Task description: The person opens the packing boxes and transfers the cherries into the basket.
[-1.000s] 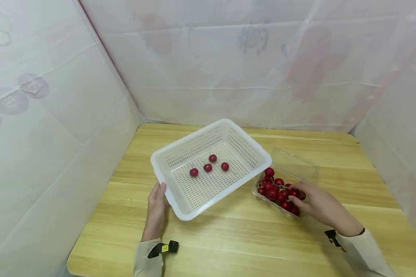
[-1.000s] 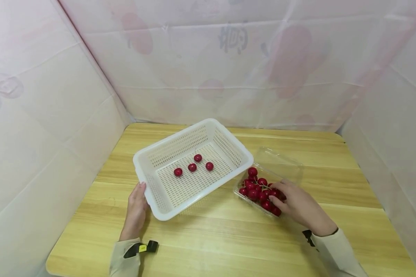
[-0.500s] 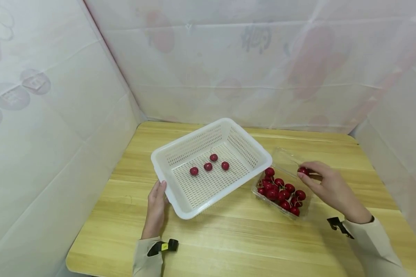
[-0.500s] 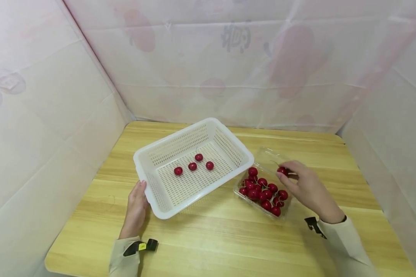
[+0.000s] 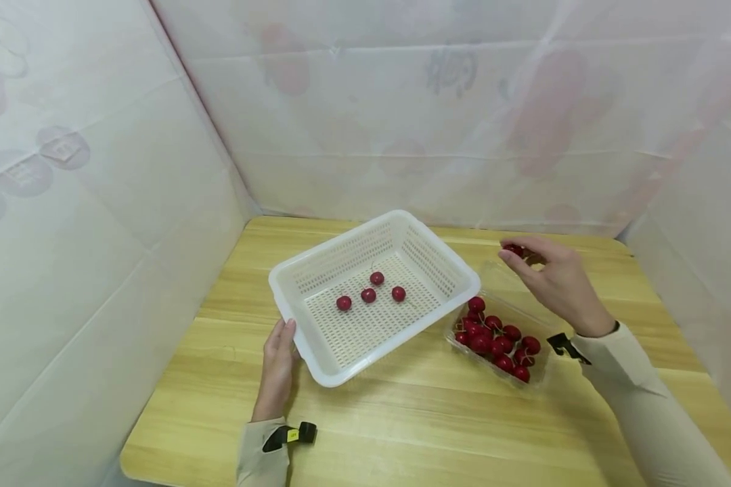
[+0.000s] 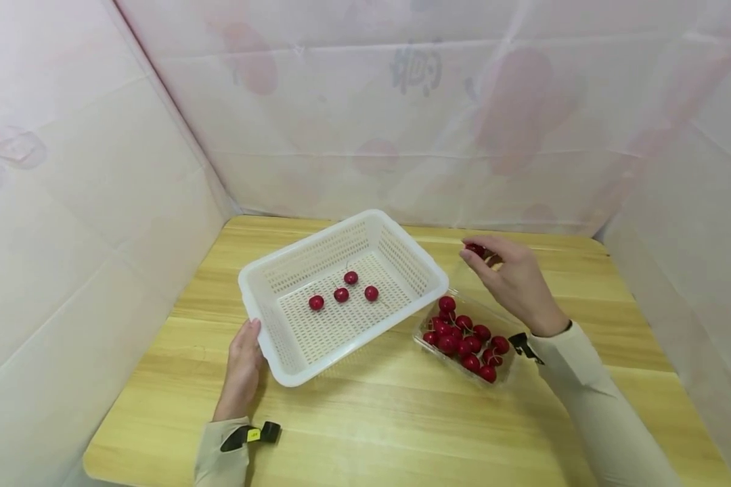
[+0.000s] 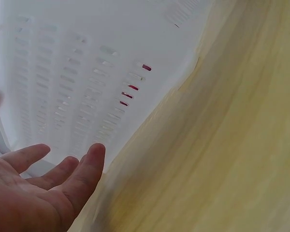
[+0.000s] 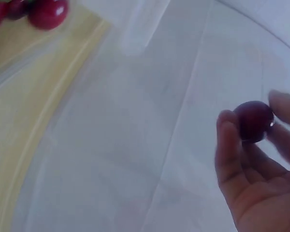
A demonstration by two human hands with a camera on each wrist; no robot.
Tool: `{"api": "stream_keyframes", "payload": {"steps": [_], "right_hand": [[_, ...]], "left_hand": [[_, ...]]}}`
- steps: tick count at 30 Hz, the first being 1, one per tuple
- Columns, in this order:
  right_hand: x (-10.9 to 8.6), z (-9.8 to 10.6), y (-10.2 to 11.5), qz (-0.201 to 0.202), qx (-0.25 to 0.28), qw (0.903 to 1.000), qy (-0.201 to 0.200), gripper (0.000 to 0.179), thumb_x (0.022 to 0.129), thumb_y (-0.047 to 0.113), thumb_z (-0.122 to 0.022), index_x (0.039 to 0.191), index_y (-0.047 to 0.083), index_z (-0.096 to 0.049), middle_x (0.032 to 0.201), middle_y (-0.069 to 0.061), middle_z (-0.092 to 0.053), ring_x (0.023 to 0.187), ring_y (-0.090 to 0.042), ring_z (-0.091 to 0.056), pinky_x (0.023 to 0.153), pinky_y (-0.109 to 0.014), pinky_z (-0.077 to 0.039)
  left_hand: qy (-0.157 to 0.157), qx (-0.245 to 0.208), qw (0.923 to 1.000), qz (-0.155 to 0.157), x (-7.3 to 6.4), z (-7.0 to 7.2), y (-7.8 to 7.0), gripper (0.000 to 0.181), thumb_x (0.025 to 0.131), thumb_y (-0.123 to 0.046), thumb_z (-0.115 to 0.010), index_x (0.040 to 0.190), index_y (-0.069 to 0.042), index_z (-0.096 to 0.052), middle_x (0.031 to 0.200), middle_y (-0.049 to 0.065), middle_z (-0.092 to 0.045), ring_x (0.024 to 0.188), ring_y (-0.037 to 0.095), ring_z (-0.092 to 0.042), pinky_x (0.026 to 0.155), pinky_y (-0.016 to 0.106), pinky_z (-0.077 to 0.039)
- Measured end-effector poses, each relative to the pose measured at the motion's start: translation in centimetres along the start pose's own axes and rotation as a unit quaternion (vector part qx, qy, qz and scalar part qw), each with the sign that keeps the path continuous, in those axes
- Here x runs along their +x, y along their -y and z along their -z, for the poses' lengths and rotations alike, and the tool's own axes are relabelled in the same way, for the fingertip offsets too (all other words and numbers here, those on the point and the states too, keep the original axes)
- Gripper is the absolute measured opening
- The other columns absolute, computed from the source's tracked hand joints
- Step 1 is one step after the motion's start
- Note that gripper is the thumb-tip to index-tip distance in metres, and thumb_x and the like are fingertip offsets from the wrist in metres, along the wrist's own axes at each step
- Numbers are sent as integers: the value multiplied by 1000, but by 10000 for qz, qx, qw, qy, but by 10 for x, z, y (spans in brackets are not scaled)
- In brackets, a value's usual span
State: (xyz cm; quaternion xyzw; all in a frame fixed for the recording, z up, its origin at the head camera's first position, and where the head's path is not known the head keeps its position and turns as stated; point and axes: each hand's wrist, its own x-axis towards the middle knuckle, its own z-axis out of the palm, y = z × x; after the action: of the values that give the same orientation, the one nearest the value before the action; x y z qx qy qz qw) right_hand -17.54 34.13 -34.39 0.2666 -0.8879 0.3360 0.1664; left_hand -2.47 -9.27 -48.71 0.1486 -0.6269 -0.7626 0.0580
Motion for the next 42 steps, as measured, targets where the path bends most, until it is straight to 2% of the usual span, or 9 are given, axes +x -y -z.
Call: {"api": "stream_keyframes", "payload": {"steps": [3,6,11,16,23,29,32,37,42], "right_hand": [[15,-9,2,32,-44,9984,566,34,100,15,-70,133,10,-69,110,-6,-75,92,-6,-65,77,-13,-54],[32,-19,5,104,54,9936,1124,36,101,9,-65,137,6,-64,117,-9,-71,96,-18,-67,80,-29,-60],[64,-41,12,195,-31,9843,1755,39,103,6,-61,141,2,-60,129,-17,-61,101,-28,-67,83,-44,-62],[96,-69,16,262,-265,9714,2347,38,102,10,-65,139,1,-62,119,-18,-61,100,-30,-66,81,-42,-61],[129,-112,22,480,-895,9490,2983,24,98,13,-69,118,-2,-70,107,-14,-66,95,-25,-62,82,-38,-57],[139,-137,31,976,-1317,9123,3754,5,96,1,-65,96,0,-70,95,-14,-62,83,-22,-53,74,-33,-51],[138,-146,31,984,-1703,8949,4005,8,95,-5,-62,98,-1,-69,97,-14,-64,83,-22,-55,78,-35,-54],[129,-165,27,589,-2250,8669,4409,22,94,-6,-64,115,-2,-65,108,-16,-69,96,-27,-66,94,-40,-59],[114,-180,22,-19,-2235,8469,4825,29,96,0,-66,125,2,-63,115,-13,-69,103,-26,-67,98,-38,-59]], "left_hand": [[17,92,10000,25,0,-1,0,60,110,-50,-43,158,-15,-40,154,12,-51,136,26,-56,103,30,-57],[4,160,9998,75,-1,-1,1,60,110,-51,-42,158,-17,-40,154,11,-51,134,24,-57,103,29,-57],[-38,55,10000,60,-1,-2,1,59,109,-51,-44,157,-18,-42,154,14,-51,135,29,-57,102,31,-58],[-50,77,10000,-11,2,-1,0,60,109,-52,-44,157,-16,-42,155,14,-50,138,29,-55,104,32,-57],[-127,107,9999,21,4,1,2,60,109,-52,-45,157,-16,-43,154,15,-51,135,28,-58,103,33,-58],[-63,-41,10000,-44,6,-4,3,59,109,-50,-46,156,-16,-44,154,15,-52,135,30,-58,103,33,-58],[115,-94,9998,-120,10,-7,3,60,109,-50,-47,157,-15,-42,155,16,-51,137,31,-56,106,37,-56],[175,255,9994,-163,8,-7,3,60,110,-50,-44,159,-17,-40,155,15,-50,136,26,-57,113,45,-51],[133,525,9985,-73,2,-3,7,57,111,-48,-41,159,-18,-39,155,15,-50,134,21,-57,115,54,-48]]}}
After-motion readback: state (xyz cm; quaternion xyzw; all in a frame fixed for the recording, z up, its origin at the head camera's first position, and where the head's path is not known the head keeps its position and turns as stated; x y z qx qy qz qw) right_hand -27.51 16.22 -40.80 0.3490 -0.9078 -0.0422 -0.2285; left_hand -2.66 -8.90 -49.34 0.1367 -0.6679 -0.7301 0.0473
